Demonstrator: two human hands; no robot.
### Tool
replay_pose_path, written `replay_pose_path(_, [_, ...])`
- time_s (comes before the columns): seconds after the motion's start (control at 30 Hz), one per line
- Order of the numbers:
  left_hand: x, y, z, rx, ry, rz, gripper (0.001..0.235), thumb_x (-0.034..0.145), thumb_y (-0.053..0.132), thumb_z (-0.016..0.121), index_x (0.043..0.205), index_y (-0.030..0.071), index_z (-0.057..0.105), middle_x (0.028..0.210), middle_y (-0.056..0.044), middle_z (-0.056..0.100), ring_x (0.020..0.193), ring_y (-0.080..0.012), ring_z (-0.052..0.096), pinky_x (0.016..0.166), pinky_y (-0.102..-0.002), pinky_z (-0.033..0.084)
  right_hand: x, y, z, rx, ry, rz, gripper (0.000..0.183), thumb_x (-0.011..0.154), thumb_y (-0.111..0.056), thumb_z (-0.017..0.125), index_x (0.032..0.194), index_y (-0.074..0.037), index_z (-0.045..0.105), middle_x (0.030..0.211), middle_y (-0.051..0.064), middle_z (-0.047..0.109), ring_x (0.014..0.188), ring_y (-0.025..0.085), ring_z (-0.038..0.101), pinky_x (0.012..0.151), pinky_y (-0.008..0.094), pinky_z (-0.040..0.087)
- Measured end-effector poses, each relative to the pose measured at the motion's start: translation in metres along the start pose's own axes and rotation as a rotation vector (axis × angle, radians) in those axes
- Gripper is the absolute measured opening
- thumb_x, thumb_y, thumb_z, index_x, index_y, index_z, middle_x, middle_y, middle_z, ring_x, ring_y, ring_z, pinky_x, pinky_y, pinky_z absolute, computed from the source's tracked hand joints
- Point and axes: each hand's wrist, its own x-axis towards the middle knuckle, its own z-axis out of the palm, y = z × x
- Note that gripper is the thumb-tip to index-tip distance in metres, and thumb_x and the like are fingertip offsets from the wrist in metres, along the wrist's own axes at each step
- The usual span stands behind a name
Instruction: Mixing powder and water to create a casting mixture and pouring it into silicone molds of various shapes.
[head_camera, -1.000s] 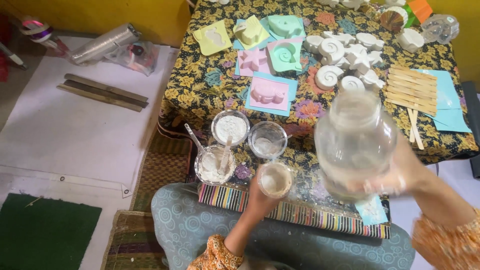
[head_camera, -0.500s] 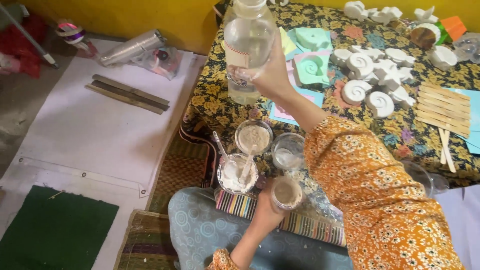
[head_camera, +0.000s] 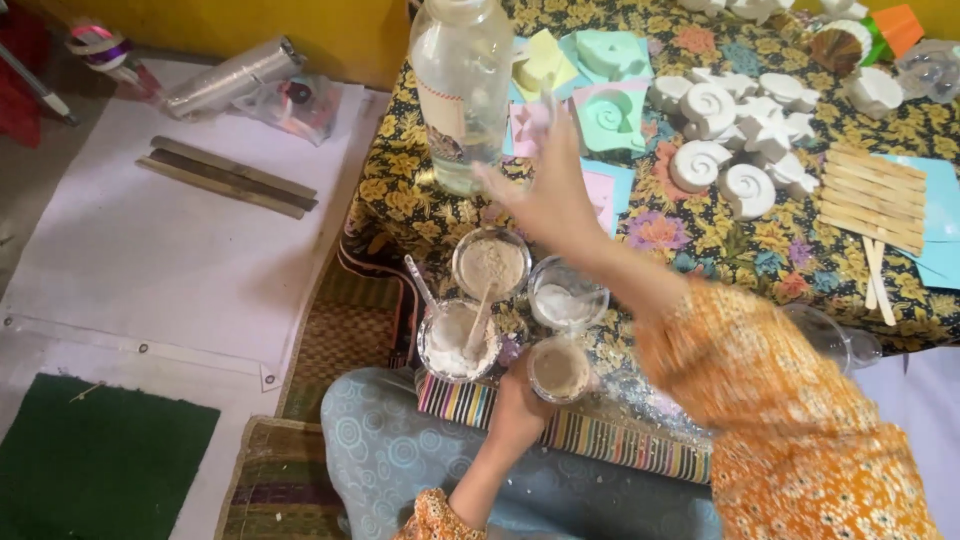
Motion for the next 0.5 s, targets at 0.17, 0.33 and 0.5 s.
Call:
replay_pose_path(0.17, [0.0,0.005,0.002,0.071,0.017,0.056,0.084,0.075,-0.006,0.083,0.146,-0.002,0.039,0.14,-0.022,0.057,0.136,-0.0389,0.05,0.119,-0.044,0.037,-0.083,-0.007,-0.007,-0.839,-0.678,-0.08,0.056,0.095,-0.049,0.062,0.142,-0.018,0.053,0.129,0.009,0.061,0.125,0.027,0.051,0.114,0.06,0.032])
replay_pose_path(0.33, [0.002,0.007,0.001,0.027,-0.031,-0.149,0.09,0.075,-0.008,0.073,0.154,0.002,0.03,0.152,-0.022,0.046,0.143,-0.0403,0.04,0.114,-0.048,0.04,-0.097,0.043,0.01,-0.618,-0.594,-0.226,0.05,0.095,-0.019,0.065,0.141,-0.006,0.049,0.112,0.01,0.066,0.102,0.029,0.058,0.092,0.045,0.041])
replay_pose_path(0.5, [-0.001,-0.003,0.005,0.041,0.01,-0.163,0.065,0.071,-0.009,0.071,0.132,0.004,0.051,0.121,-0.018,0.062,0.124,-0.0347,0.057,0.105,-0.043,0.048,-0.094,0.049,0.015,-0.222,-0.571,-0.038,0.011,0.093,-0.009,0.068,0.093,-0.013,0.057,0.086,0.004,0.064,0.076,0.018,0.059,0.067,0.033,0.044])
